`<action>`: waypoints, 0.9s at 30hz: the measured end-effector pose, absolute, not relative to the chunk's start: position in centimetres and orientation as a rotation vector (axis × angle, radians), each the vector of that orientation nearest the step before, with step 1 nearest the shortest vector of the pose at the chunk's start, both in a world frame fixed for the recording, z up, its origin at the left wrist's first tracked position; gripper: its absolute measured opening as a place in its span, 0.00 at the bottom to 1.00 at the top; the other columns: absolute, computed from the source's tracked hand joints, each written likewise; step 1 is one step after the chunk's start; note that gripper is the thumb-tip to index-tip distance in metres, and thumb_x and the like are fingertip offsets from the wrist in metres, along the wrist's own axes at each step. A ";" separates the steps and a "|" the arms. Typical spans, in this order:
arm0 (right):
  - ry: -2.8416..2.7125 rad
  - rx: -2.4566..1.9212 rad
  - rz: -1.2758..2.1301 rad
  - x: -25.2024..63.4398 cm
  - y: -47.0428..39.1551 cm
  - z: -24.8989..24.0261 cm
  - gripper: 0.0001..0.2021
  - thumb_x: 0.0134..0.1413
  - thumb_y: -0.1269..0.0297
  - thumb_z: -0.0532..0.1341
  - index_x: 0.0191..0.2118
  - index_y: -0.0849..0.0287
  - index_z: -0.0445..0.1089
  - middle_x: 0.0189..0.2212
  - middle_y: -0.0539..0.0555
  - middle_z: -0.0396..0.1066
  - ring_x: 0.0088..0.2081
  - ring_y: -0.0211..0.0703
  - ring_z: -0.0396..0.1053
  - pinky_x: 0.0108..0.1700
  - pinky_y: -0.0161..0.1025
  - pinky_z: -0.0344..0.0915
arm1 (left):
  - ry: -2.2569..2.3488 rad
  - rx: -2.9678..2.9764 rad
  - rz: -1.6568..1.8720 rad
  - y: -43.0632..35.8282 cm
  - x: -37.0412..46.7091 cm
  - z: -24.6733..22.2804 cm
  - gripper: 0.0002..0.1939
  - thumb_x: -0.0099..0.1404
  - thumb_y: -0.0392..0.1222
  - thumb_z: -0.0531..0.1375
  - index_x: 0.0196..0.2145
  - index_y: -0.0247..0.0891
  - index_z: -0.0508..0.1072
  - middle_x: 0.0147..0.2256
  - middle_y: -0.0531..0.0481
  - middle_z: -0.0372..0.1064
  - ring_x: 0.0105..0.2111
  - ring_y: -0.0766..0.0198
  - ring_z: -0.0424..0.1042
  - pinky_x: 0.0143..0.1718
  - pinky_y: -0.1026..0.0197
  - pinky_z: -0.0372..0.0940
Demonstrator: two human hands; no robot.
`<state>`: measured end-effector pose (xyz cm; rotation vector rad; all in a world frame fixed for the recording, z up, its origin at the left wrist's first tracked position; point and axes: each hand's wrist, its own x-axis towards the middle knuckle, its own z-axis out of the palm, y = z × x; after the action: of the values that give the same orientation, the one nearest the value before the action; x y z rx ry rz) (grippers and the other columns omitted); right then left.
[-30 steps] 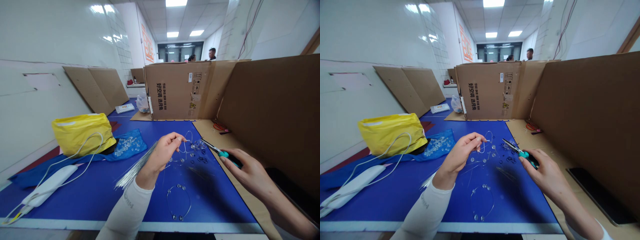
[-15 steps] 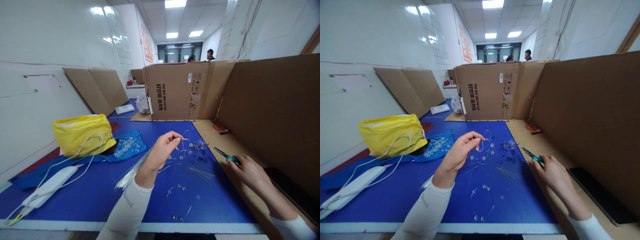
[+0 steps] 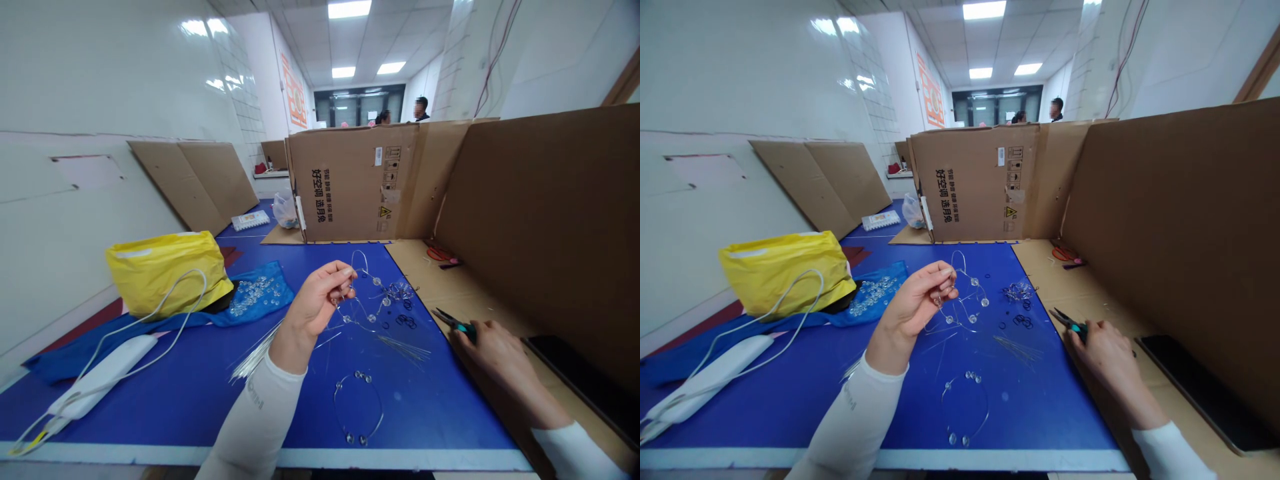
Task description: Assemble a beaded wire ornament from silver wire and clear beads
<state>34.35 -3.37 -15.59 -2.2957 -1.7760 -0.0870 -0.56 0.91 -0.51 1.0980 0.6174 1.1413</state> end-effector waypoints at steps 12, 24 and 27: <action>-1.890 -1.568 0.154 28.7 -4.2 -8.7 0.26 0.66 0.46 0.55 0.59 0.60 0.70 0.56 0.65 0.73 0.56 0.58 0.72 0.58 0.54 0.68 | 0.575 0.989 1.087 1.0 -0.2 -0.9 0.10 0.62 0.43 0.68 0.31 0.32 0.76 0.22 0.59 0.59 0.18 0.78 0.51 0.33 0.67 0.67; -1.485 -0.971 0.808 18.8 -2.7 -1.6 0.16 0.59 0.53 0.64 0.45 0.58 0.78 0.32 0.56 0.79 0.31 0.43 0.76 0.36 0.44 0.73 | 0.530 1.009 1.110 0.5 -0.2 -0.7 0.11 0.65 0.45 0.66 0.35 0.31 0.78 0.25 0.56 0.61 0.20 0.77 0.53 0.34 0.65 0.66; -1.378 -0.900 0.985 18.7 -1.9 -1.0 0.17 0.56 0.51 0.67 0.42 0.61 0.79 0.29 0.55 0.78 0.27 0.40 0.73 0.31 0.40 0.68 | 0.531 1.031 1.126 0.6 -0.4 -0.5 0.12 0.65 0.45 0.65 0.40 0.31 0.79 0.29 0.53 0.65 0.22 0.76 0.56 0.34 0.66 0.64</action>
<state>18.73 -1.89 -1.01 -0.9005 -1.3780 0.9846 -0.37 0.60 -0.51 1.0310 0.5306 1.1258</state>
